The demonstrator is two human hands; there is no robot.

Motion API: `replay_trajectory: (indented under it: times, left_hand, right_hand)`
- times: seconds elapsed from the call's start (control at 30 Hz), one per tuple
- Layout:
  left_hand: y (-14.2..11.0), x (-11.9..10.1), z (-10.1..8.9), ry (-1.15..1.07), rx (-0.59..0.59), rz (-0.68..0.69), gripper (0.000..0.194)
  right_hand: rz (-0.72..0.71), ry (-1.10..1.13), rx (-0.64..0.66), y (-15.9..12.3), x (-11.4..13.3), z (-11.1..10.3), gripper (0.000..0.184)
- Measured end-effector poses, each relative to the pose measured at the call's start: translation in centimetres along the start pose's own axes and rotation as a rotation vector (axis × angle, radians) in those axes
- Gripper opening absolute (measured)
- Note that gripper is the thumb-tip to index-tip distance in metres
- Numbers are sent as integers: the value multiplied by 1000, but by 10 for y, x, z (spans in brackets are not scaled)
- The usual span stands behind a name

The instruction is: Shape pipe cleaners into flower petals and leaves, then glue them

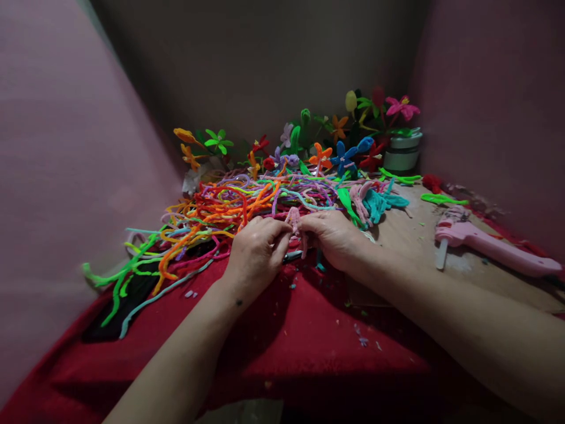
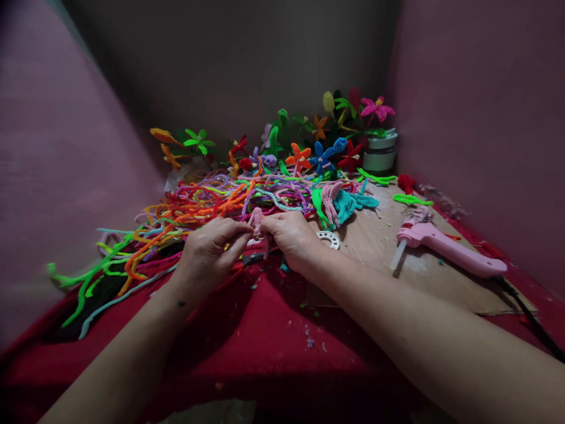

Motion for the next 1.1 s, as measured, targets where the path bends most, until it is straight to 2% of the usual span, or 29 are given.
replay_trajectory:
  times: [0.2,0.3,0.4,0.5,0.63,0.73,0.9,1.03,1.1]
  left_hand:
    - [-2,-1,4,106,41,22,16]
    - [-4,-1,7,170,59,20,16]
    - [-5,-1,10,234,74,2,16]
    - [-6,-3,13,266,86,10,17]
    - [-6,-3,10,199,7,-26,9]
    - [-6,-1,6,144,-56,-49,14]
    - [-7,2,6,86,-68,-71,14]
    - [-9,5,7,16,-80,-94,25]
    - [-9,7,8,-63,-73,-77,37]
  right_hand:
    - [-84,-136,13,-2,3,1,10]
    - [-141,-265,-6,-5,6,1,16]
    - [-227,-414,-46,-9,13,3,25]
    - [-274,-526,-97,-15,19,5,25]
    - [-284,-606,-112,-19,20,8,23]
    - [-352,-610,-105,-20,21,9,23]
    - [-432,-564,-30,-21,21,13,21]
    - [-376,-588,-37,-20,20,12,28]
    - [-282,-484,-24,-16,15,8,27]
Point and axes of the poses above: each hand's wrist, its own y-axis towards the middle knuckle, its own z-axis out of the palm, x = y × z, the point moved 7 cm from there along y, towards the middle knuckle, and after that the axes turned 8 degrees about z, right-handed, at the moved point
